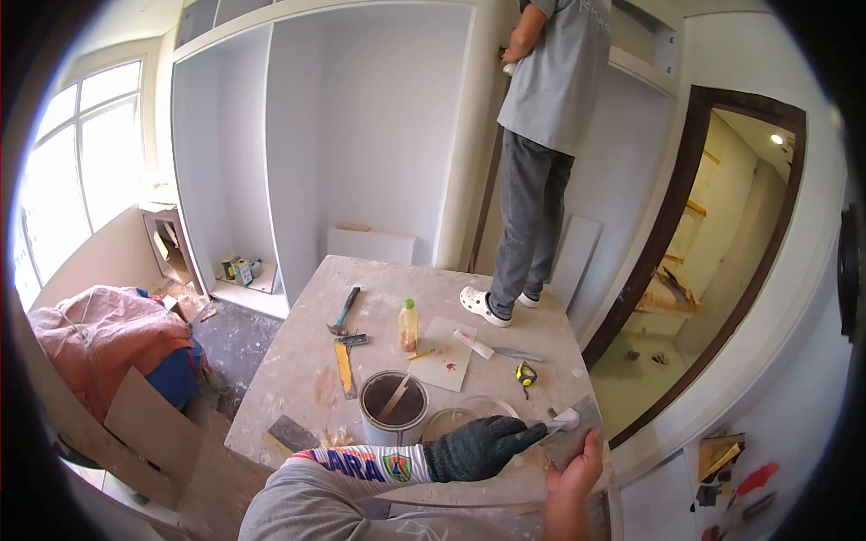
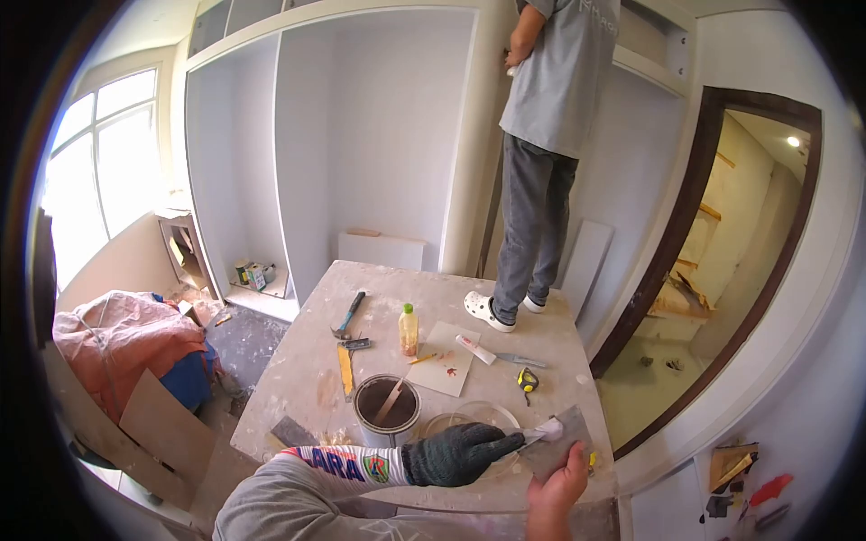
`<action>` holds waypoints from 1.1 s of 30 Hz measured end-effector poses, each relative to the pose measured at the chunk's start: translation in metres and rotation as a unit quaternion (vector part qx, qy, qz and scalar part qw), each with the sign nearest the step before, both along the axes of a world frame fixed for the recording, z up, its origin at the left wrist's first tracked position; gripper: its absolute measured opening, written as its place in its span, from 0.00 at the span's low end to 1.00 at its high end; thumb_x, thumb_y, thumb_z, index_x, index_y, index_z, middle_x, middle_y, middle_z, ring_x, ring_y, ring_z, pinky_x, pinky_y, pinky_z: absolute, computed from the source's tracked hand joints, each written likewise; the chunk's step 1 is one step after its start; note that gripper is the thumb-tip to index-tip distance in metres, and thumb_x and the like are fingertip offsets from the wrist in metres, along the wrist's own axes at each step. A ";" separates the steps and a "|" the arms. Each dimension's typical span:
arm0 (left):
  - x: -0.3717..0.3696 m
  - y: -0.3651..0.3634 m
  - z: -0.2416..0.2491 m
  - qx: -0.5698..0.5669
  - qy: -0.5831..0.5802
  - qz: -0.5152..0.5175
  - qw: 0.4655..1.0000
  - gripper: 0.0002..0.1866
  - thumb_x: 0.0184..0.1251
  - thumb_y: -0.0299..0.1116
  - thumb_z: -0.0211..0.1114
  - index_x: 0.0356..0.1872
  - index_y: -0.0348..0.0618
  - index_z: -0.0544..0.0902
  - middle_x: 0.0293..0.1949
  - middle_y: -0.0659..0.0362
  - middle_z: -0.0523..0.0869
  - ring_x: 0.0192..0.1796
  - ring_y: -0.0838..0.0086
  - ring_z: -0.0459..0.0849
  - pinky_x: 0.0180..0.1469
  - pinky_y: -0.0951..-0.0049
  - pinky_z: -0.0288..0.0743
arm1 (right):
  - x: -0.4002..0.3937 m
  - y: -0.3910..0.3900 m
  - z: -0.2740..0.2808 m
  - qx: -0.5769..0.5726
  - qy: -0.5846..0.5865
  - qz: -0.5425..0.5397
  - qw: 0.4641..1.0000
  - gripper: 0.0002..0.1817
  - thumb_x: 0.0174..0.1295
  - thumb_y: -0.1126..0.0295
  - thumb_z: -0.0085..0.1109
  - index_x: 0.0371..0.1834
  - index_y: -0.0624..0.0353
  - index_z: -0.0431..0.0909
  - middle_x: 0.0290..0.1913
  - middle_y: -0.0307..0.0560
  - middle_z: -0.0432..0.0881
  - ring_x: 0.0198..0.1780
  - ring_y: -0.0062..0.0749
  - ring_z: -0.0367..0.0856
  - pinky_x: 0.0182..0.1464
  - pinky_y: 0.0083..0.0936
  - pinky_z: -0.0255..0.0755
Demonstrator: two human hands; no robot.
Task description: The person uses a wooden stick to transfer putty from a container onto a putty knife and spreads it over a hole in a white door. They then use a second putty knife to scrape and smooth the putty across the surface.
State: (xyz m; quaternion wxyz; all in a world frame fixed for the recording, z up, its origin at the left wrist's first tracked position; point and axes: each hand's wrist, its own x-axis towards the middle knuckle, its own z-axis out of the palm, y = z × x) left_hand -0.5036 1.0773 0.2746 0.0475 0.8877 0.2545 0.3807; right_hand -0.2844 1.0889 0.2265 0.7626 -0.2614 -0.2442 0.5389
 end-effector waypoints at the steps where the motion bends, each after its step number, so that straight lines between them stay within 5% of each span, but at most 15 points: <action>1: -0.001 0.001 -0.001 0.001 0.016 -0.006 1.000 0.35 0.56 0.27 0.63 0.70 0.34 0.71 0.46 0.45 0.82 0.44 0.54 0.84 0.48 0.60 0.81 | 0.002 -0.001 0.001 0.008 0.001 -0.005 1.000 0.19 0.75 0.58 0.54 0.61 0.60 0.75 0.60 0.46 0.81 0.60 0.39 0.80 0.65 0.39 0.72; 4: -0.006 0.008 -0.006 0.054 0.013 -0.012 0.998 0.33 0.59 0.31 0.63 0.70 0.37 0.72 0.45 0.47 0.82 0.44 0.55 0.84 0.48 0.61 0.81 | 0.001 -0.008 0.008 -0.014 0.006 -0.025 1.000 0.19 0.76 0.59 0.54 0.60 0.61 0.75 0.59 0.46 0.81 0.60 0.37 0.80 0.64 0.38 0.72; 8: -0.031 0.023 -0.003 0.001 0.199 -0.059 0.978 0.29 0.63 0.38 0.63 0.67 0.44 0.76 0.49 0.50 0.83 0.46 0.55 0.85 0.50 0.60 0.82 | 0.008 -0.012 0.017 0.024 0.033 -0.032 0.999 0.19 0.76 0.59 0.54 0.60 0.60 0.75 0.59 0.45 0.81 0.60 0.36 0.80 0.64 0.39 0.72; 9: -0.038 0.038 -0.024 0.010 0.146 -0.084 0.986 0.27 0.66 0.37 0.63 0.67 0.42 0.76 0.47 0.50 0.83 0.47 0.56 0.85 0.52 0.60 0.81 | 0.010 -0.016 0.030 0.045 0.032 -0.029 0.998 0.18 0.76 0.59 0.54 0.60 0.59 0.75 0.59 0.45 0.81 0.60 0.36 0.80 0.64 0.39 0.72; 11: -0.045 0.035 0.001 -0.094 0.098 0.038 0.990 0.22 0.70 0.33 0.63 0.63 0.40 0.79 0.48 0.50 0.84 0.49 0.58 0.86 0.53 0.62 0.82 | 0.011 -0.016 0.044 0.055 0.025 -0.029 0.998 0.17 0.76 0.59 0.54 0.59 0.59 0.76 0.59 0.45 0.81 0.60 0.36 0.79 0.65 0.38 0.71; 13: -0.046 0.048 0.003 0.021 -0.124 0.059 0.990 0.19 0.66 0.26 0.64 0.58 0.36 0.80 0.45 0.50 0.83 0.45 0.57 0.86 0.48 0.66 0.82 | 0.012 -0.009 0.044 0.034 0.015 -0.037 0.999 0.17 0.75 0.59 0.55 0.57 0.58 0.76 0.58 0.45 0.81 0.60 0.35 0.79 0.65 0.38 0.71; 15: -0.047 0.046 0.015 -0.161 -0.269 0.035 0.949 0.15 0.69 0.21 0.62 0.56 0.34 0.81 0.46 0.48 0.85 0.47 0.58 0.87 0.51 0.67 0.82 | 0.018 0.003 0.005 0.008 -0.003 -0.043 0.999 0.19 0.75 0.58 0.55 0.61 0.57 0.75 0.60 0.43 0.81 0.61 0.33 0.78 0.67 0.37 0.70; 17: -0.051 0.054 0.020 -0.006 -0.130 0.083 0.988 0.13 0.72 0.22 0.60 0.56 0.34 0.81 0.49 0.48 0.86 0.48 0.60 0.88 0.52 0.66 0.81 | 0.010 0.005 -0.002 0.003 -0.026 -0.049 0.998 0.19 0.75 0.59 0.56 0.61 0.58 0.74 0.59 0.42 0.81 0.61 0.33 0.79 0.67 0.36 0.70; 20: -0.032 0.042 0.037 -0.274 -0.310 0.020 0.910 0.14 0.73 0.24 0.61 0.57 0.34 0.81 0.48 0.48 0.87 0.49 0.60 0.88 0.53 0.65 0.81 | -0.010 0.003 0.026 0.029 0.005 -0.008 1.000 0.18 0.75 0.60 0.56 0.60 0.59 0.74 0.58 0.43 0.81 0.61 0.33 0.79 0.66 0.35 0.70; 23: -0.027 0.038 0.042 -0.069 -0.146 0.063 0.985 0.15 0.73 0.23 0.61 0.58 0.36 0.82 0.49 0.50 0.87 0.51 0.66 0.87 0.54 0.69 0.81 | -0.018 0.012 0.028 -0.020 0.001 -0.046 0.999 0.18 0.75 0.60 0.56 0.60 0.59 0.74 0.57 0.44 0.82 0.60 0.33 0.79 0.66 0.33 0.71; 26: -0.012 0.036 0.032 -0.172 -0.137 0.027 0.975 0.18 0.70 0.23 0.59 0.60 0.40 0.81 0.49 0.50 0.87 0.51 0.62 0.87 0.53 0.67 0.82 | -0.016 0.019 0.026 -0.010 0.005 -0.064 0.998 0.17 0.75 0.60 0.57 0.59 0.57 0.75 0.57 0.41 0.82 0.57 0.29 0.80 0.62 0.31 0.73; 29: -0.031 0.070 0.026 -0.020 0.160 -0.064 0.985 0.21 0.65 0.22 0.59 0.60 0.42 0.82 0.51 0.49 0.87 0.51 0.58 0.87 0.54 0.64 0.82 | -0.003 0.020 0.026 -0.008 0.001 -0.087 0.996 0.16 0.75 0.60 0.57 0.59 0.56 0.75 0.55 0.41 0.82 0.55 0.29 0.81 0.59 0.31 0.76; 30: -0.046 0.092 0.005 -0.031 0.203 0.002 0.979 0.24 0.60 0.24 0.60 0.61 0.42 0.82 0.50 0.48 0.86 0.49 0.55 0.86 0.54 0.61 0.82 | 0.004 0.017 0.028 0.006 -0.004 -0.078 0.997 0.16 0.75 0.60 0.56 0.59 0.56 0.76 0.55 0.40 0.83 0.55 0.29 0.81 0.59 0.31 0.76; 33: -0.115 0.186 -0.030 -0.036 0.177 0.125 0.976 0.17 0.66 0.27 0.59 0.54 0.40 0.85 0.45 0.46 0.87 0.46 0.53 0.86 0.52 0.58 0.81 | 0.022 0.011 0.031 0.079 -0.015 -0.026 0.996 0.15 0.76 0.59 0.54 0.58 0.55 0.78 0.55 0.38 0.83 0.55 0.28 0.81 0.59 0.31 0.75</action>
